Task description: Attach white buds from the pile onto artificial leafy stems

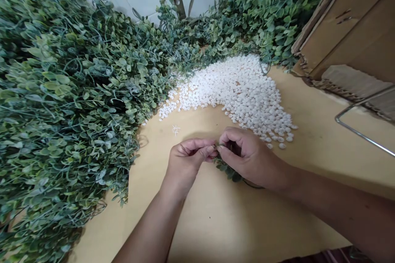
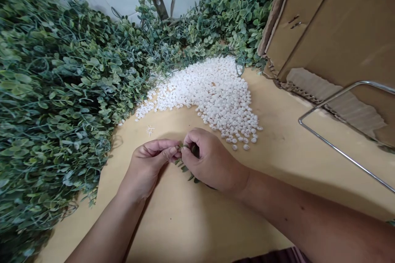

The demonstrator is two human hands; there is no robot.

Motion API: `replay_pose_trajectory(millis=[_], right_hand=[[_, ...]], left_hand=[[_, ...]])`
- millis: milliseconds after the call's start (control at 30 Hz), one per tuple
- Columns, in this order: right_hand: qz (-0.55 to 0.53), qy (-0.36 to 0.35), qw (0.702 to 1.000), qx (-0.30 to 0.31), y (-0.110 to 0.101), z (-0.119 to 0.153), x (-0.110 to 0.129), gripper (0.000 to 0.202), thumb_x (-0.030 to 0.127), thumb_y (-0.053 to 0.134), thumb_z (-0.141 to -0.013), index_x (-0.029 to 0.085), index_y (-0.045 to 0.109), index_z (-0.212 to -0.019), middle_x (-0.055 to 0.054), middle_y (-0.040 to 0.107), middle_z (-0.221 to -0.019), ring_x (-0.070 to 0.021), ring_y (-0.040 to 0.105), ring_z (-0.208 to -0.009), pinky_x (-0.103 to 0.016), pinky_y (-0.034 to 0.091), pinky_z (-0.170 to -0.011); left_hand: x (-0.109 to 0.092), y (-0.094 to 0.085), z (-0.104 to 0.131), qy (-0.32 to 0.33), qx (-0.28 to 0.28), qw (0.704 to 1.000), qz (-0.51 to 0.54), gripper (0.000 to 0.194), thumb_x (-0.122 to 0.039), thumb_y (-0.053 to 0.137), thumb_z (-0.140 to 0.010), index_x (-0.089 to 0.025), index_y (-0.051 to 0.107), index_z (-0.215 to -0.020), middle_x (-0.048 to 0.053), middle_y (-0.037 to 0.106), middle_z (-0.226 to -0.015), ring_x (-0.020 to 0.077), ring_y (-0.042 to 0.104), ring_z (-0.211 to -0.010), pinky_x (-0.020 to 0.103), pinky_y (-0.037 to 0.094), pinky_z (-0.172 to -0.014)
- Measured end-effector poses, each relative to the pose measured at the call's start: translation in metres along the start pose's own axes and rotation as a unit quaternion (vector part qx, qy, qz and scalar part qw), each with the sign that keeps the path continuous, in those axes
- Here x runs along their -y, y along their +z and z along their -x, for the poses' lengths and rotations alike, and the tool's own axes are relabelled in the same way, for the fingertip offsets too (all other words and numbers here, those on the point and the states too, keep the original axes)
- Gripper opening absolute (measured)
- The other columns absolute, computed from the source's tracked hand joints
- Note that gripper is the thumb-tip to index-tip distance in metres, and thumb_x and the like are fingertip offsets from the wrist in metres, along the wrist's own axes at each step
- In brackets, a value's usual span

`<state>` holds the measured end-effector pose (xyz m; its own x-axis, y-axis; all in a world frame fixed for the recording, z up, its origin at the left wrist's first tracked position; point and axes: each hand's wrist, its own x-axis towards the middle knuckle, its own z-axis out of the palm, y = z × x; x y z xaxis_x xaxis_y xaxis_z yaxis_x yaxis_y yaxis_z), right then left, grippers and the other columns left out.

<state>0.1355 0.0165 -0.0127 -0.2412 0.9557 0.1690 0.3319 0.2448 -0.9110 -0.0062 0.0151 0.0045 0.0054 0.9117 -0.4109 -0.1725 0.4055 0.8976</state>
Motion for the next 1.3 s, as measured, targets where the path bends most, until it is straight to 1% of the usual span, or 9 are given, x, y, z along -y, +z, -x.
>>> replay_pose_trajectory(millis=[400, 567, 667, 733, 833, 933, 1000, 1133, 1300], right_hand=[[-0.010, 0.024, 1.000, 0.016, -0.001, -0.001, 0.000, 0.015, 0.013, 0.047, -0.073, 0.019, 0.042, -0.060, 0.004, 0.040, -0.056, -0.0083, 0.038, -0.051, -0.021, 0.032, -0.047], [-0.028, 0.039, 0.999, 0.025, -0.001, -0.001, 0.000, 0.013, 0.016, 0.047, -0.076, 0.018, 0.046, -0.063, 0.004, 0.040, -0.056, -0.0080, 0.036, -0.050, -0.022, 0.031, -0.046], [-0.059, 0.052, 0.996, 0.032, -0.001, -0.002, -0.001, 0.012, 0.019, 0.047, -0.078, 0.017, 0.048, -0.066, 0.003, 0.044, -0.059, -0.0084, 0.040, -0.052, -0.021, 0.033, -0.047], [-0.082, 0.058, 0.994, 0.037, -0.001, -0.002, -0.001, 0.012, 0.022, 0.047, -0.079, 0.017, 0.048, -0.068, 0.002, 0.047, -0.061, -0.0089, 0.043, -0.055, -0.021, 0.035, -0.048], [-0.102, 0.068, 0.992, 0.033, 0.000, -0.003, -0.002, 0.012, 0.025, 0.048, -0.080, 0.017, 0.049, -0.071, 0.002, 0.048, -0.063, -0.0093, 0.044, -0.057, -0.021, 0.036, -0.049], [-0.108, 0.073, 0.991, 0.018, 0.000, -0.003, -0.003, 0.013, 0.026, 0.048, -0.081, 0.017, 0.048, -0.071, 0.002, 0.047, -0.063, -0.0091, 0.044, -0.056, -0.021, 0.036, -0.048], [-0.105, 0.070, 0.992, 0.010, 0.001, -0.003, -0.003, 0.014, 0.026, 0.048, -0.081, 0.017, 0.047, -0.070, 0.002, 0.047, -0.062, -0.0088, 0.042, -0.055, -0.021, 0.035, -0.047], [-0.098, 0.065, 0.993, 0.014, 0.002, -0.001, -0.001, 0.011, 0.025, 0.050, -0.081, 0.017, 0.049, -0.074, 0.002, 0.047, -0.064, -0.0087, 0.043, -0.057, -0.021, 0.035, -0.048], [-0.200, 0.073, 0.973, 0.087, -0.010, -0.002, 0.013, 0.015, 0.029, 0.050, -0.084, 0.017, 0.051, -0.076, 0.001, 0.050, -0.067, -0.0096, 0.048, -0.062, -0.021, 0.041, -0.054]], left_hand=[[-0.002, 0.003, -0.002, 0.005, 0.001, 1.000, -0.025, 0.008, -0.012, 0.076, -0.054, -0.014, 0.072, -0.060, 0.000, 0.065, -0.051, 0.0071, 0.055, -0.048, 0.019, 0.049, -0.050], [-0.001, 0.003, -0.002, 0.012, 0.007, 0.999, -0.040, 0.011, -0.017, 0.078, -0.052, -0.014, 0.071, -0.059, -0.001, 0.064, -0.051, 0.0077, 0.054, -0.048, 0.020, 0.048, -0.049], [0.001, 0.001, -0.002, 0.018, 0.013, 0.999, -0.033, 0.016, -0.021, 0.079, -0.053, -0.014, 0.072, -0.066, 0.000, 0.066, -0.056, 0.0091, 0.056, -0.052, 0.021, 0.049, -0.052], [0.001, -0.003, -0.002, 0.041, 0.003, 0.998, -0.046, 0.021, -0.025, 0.078, -0.055, -0.015, 0.073, -0.074, 0.001, 0.067, -0.061, 0.0100, 0.057, -0.055, 0.021, 0.049, -0.054], [-0.003, -0.012, 0.000, 0.118, -0.016, 0.985, -0.125, 0.019, -0.028, 0.076, -0.061, -0.016, 0.072, -0.076, 0.002, 0.066, -0.067, 0.0102, 0.056, -0.058, 0.022, 0.047, -0.056], [-0.006, -0.020, 0.003, 0.172, 0.035, 0.963, -0.207, 0.013, -0.027, 0.074, -0.064, -0.016, 0.071, -0.068, 0.004, 0.064, -0.068, 0.0120, 0.056, -0.062, 0.022, 0.045, -0.058], [-0.005, -0.022, 0.004, 0.186, 0.068, 0.953, -0.229, 0.011, -0.027, 0.073, -0.066, -0.016, 0.071, -0.068, 0.005, 0.063, -0.068, 0.0129, 0.056, -0.062, 0.023, 0.045, -0.057], [0.000, -0.021, 0.003, 0.209, 0.062, 0.943, -0.251, 0.012, -0.027, 0.068, -0.071, -0.017, 0.068, -0.064, 0.005, 0.062, -0.065, 0.0136, 0.054, -0.061, 0.024, 0.044, -0.057], [-0.005, -0.024, 0.002, 0.202, 0.051, 0.949, -0.235, 0.014, -0.028, 0.066, -0.073, -0.016, 0.067, -0.065, 0.004, 0.060, -0.066, 0.0137, 0.054, -0.062, 0.024, 0.042, -0.058]])
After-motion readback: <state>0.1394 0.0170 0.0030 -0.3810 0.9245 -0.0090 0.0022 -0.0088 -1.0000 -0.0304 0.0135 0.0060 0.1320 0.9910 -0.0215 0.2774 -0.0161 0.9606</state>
